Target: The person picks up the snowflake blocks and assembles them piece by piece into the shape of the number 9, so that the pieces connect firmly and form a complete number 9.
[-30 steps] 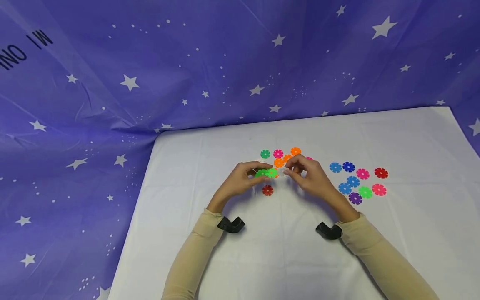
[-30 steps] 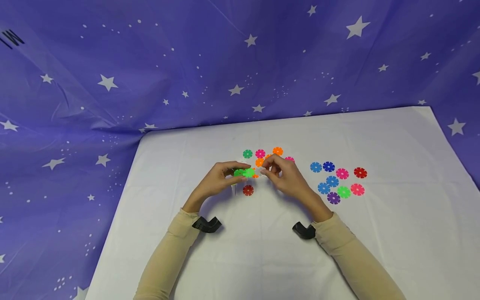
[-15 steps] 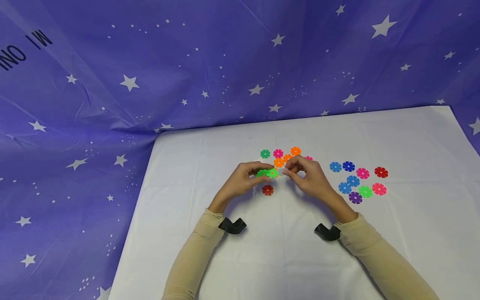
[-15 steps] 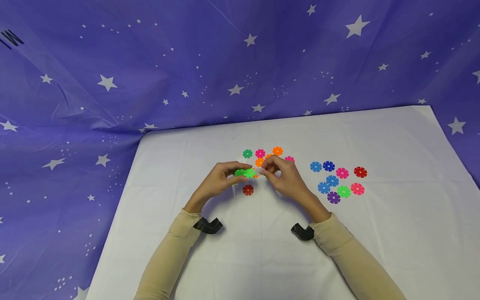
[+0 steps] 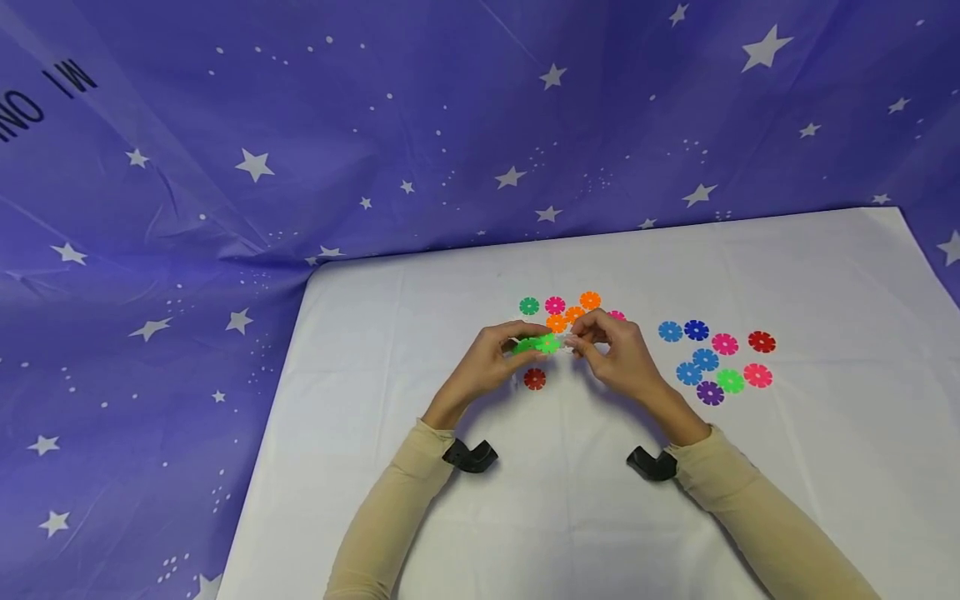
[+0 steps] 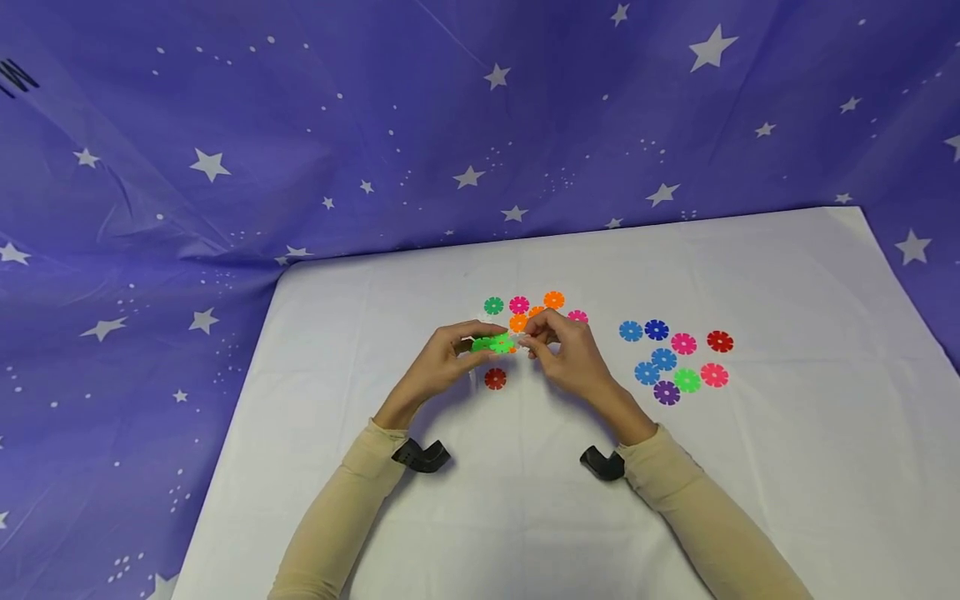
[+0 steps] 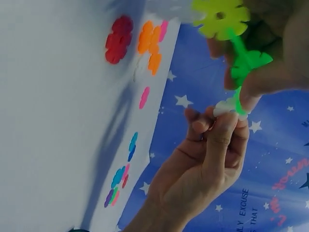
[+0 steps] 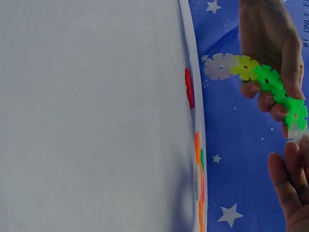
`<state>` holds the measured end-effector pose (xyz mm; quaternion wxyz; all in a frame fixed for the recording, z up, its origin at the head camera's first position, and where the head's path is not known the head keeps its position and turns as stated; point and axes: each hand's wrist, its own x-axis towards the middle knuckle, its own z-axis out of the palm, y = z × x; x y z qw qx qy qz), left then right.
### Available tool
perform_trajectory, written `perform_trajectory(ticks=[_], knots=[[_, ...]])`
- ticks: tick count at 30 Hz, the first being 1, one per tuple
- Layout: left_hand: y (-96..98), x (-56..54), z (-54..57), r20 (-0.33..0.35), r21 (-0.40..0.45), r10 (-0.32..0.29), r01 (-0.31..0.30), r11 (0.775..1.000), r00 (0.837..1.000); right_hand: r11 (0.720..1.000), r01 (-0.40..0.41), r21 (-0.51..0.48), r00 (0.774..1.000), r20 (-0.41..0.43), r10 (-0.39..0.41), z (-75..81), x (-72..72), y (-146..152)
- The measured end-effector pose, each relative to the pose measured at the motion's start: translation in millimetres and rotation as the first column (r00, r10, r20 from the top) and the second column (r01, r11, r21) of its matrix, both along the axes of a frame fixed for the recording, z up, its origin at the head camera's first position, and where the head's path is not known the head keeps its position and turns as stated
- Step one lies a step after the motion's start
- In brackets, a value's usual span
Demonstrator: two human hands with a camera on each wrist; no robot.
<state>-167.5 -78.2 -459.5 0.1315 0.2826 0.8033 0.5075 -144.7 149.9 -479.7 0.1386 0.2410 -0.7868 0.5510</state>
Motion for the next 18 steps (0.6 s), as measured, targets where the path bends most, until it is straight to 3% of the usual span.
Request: perform_trajectory(ticks=[5,9,11,15,18], knots=[[-12.2,-6.1,4.5,0.003,-0.018,-0.017,0.017,1.0,1.0,0.999,-0.033,0.009,0.998,0.051,0.033,0.4,-2.4,0.7],[-27.6,-13.1,6.4,0.029,0.032,-0.031,0.03,0.999,0.999,0.985,-0.151,0.082,0.979,0.149,0.138,-3.9,-4.4,1.5],[-33.6,-16.0,6.7,0.034,0.052,-0.042,0.04,0.998,0.999,0.956,-0.251,0.15,0.951,0.223,0.215,-8.3,-5.6,0.7],[-39.5,-19.2,7.7,0.035,0.072,-0.077,0.074,0.995,0.996,0.857,-0.435,0.278,0.877,0.349,0.331,-14.9,-6.4,-4.0],[-40.2,-20.4,7.4,0.032,0.072,-0.099,0.097,0.993,0.995,0.806,-0.479,0.348,0.857,0.385,0.342,-17.0,-5.0,-7.5]])
